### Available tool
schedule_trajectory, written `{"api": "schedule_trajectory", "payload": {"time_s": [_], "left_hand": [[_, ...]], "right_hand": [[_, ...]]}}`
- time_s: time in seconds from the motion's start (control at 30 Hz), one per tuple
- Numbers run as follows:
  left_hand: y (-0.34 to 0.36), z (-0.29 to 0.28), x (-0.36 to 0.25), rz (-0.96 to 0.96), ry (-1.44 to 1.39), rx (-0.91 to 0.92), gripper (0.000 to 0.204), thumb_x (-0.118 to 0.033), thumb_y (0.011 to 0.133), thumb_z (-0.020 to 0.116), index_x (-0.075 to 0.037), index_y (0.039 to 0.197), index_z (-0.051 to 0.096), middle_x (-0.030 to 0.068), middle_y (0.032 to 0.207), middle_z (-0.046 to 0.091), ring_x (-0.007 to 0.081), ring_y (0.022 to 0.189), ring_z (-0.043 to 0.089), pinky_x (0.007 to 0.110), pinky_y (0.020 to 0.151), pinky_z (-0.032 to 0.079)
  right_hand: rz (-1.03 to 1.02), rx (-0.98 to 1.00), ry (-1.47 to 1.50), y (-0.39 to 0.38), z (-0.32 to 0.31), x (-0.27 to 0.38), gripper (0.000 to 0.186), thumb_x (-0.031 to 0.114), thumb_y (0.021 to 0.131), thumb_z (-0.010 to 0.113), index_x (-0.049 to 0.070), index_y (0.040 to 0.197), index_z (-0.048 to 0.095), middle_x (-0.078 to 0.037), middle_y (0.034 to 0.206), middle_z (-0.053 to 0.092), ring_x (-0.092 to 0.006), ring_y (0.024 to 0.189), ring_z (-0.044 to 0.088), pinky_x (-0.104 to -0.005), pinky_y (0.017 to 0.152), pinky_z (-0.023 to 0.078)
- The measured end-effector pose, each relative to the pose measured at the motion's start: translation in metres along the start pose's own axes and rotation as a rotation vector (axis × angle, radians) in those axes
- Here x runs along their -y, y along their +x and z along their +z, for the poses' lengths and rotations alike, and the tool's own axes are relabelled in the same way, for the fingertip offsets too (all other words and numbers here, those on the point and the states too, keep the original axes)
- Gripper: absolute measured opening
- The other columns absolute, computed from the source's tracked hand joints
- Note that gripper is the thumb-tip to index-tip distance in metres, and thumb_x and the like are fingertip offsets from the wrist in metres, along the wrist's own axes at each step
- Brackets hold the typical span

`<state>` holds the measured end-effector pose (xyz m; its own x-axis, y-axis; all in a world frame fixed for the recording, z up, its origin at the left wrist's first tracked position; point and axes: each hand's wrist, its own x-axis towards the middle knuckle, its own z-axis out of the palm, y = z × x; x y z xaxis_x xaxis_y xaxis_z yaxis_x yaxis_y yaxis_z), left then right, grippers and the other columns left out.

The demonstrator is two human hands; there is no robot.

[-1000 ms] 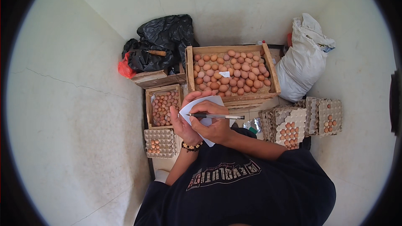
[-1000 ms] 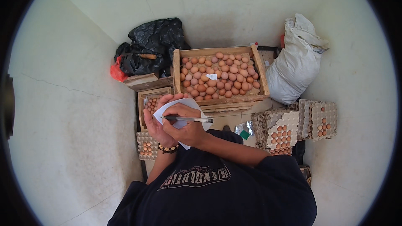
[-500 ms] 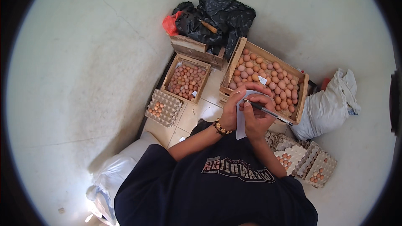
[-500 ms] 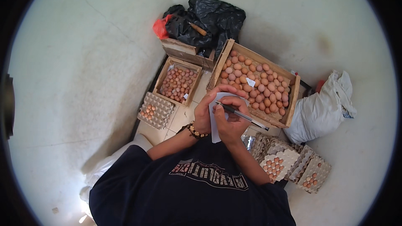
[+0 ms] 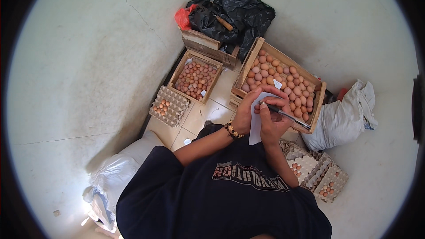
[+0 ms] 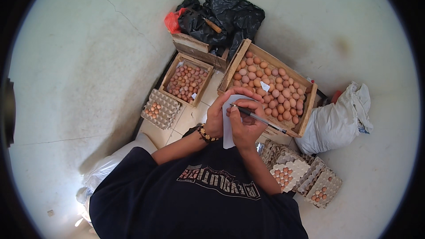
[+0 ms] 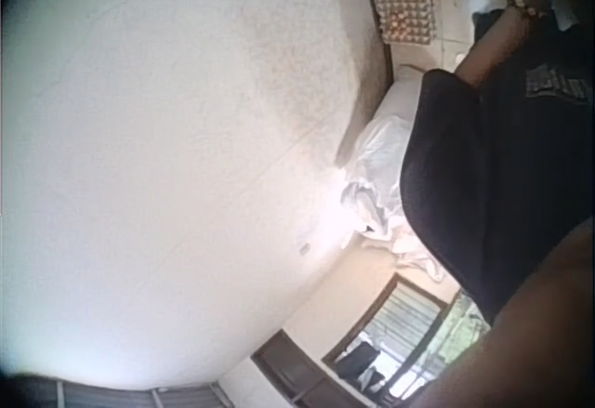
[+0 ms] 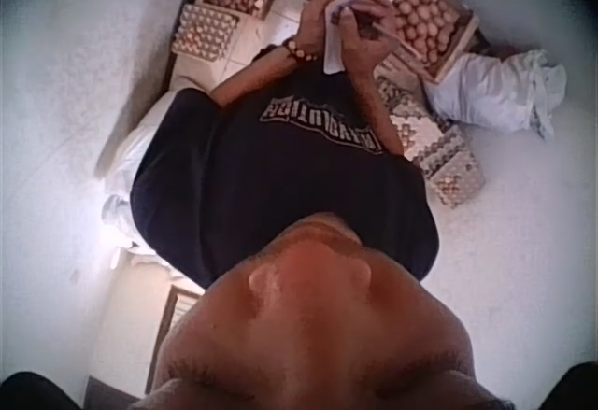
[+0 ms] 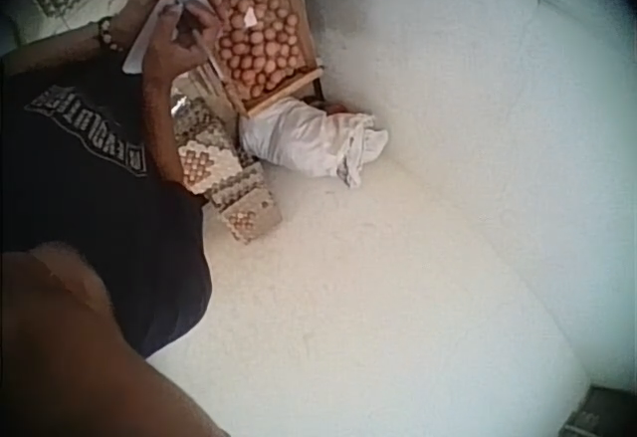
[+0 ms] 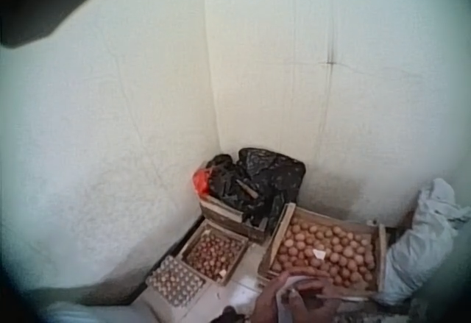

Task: Checking inventory by counting egg cartons and writing the quantities on a notepad.

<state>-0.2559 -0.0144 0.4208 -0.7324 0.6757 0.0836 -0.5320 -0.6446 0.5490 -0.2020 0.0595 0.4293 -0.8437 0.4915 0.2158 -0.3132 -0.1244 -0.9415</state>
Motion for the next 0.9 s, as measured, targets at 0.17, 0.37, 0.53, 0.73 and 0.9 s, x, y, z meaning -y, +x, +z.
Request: {"api": "schedule_trajectory", "payload": {"time_s": [0.17,0.37,0.53,0.73,0.9], "left_hand": [[0.0008,0.0017,0.0001,-0.012,-0.014,-0.006,0.049,-0.042,0.101,0.027,-0.001,0.122,0.046,0.0248,0.127,0.052,0.0279,0.112,0.057,0.039,0.095,0.051],[0.0017,-0.0034,0.0004,-0.030,0.015,0.008,0.047,-0.040,0.101,0.027,-0.002,0.120,0.048,0.0222,0.126,0.053,0.0244,0.112,0.057,0.036,0.096,0.050],[0.0014,-0.0054,0.0015,-0.024,0.019,0.024,0.047,-0.039,0.101,0.028,-0.002,0.119,0.049,0.0212,0.125,0.054,0.0224,0.113,0.056,0.035,0.098,0.047],[-0.0003,-0.0060,0.0014,-0.032,0.060,-0.006,0.048,-0.040,0.101,0.027,-0.002,0.118,0.051,0.0213,0.123,0.056,0.0208,0.111,0.056,0.033,0.098,0.046],[0.0007,-0.0017,-0.0028,-0.040,0.064,-0.021,0.051,-0.041,0.101,0.024,-0.001,0.117,0.051,0.0225,0.122,0.056,0.0212,0.109,0.057,0.034,0.096,0.047]], "right_hand": [[0.005,-0.006,-0.015,0.0013,-0.0008,0.0015,0.015,-0.006,0.085,0.059,-0.004,0.097,0.051,-0.013,0.093,0.061,-0.0157,0.076,0.066,-0.0273,0.070,0.058],[-0.002,0.013,-0.022,0.0003,-0.0020,-0.0014,0.015,-0.007,0.085,0.059,-0.003,0.097,0.051,-0.014,0.094,0.061,-0.0158,0.076,0.067,-0.0268,0.069,0.059],[-0.036,-0.039,-0.035,0.0012,0.0015,0.0007,0.012,-0.004,0.086,0.061,-0.003,0.095,0.052,-0.013,0.092,0.061,-0.0156,0.071,0.066,-0.0269,0.062,0.058],[-0.034,0.004,-0.051,0.0003,-0.0052,-0.0034,0.017,-0.007,0.085,0.059,-0.003,0.098,0.049,-0.016,0.097,0.061,-0.0197,0.076,0.069,-0.0269,0.064,0.060],[-0.005,-0.028,-0.076,0.0002,0.0026,0.0041,0.014,-0.004,0.086,0.061,-0.003,0.096,0.052,-0.013,0.092,0.062,-0.0172,0.074,0.067,-0.0271,0.063,0.058]]}}
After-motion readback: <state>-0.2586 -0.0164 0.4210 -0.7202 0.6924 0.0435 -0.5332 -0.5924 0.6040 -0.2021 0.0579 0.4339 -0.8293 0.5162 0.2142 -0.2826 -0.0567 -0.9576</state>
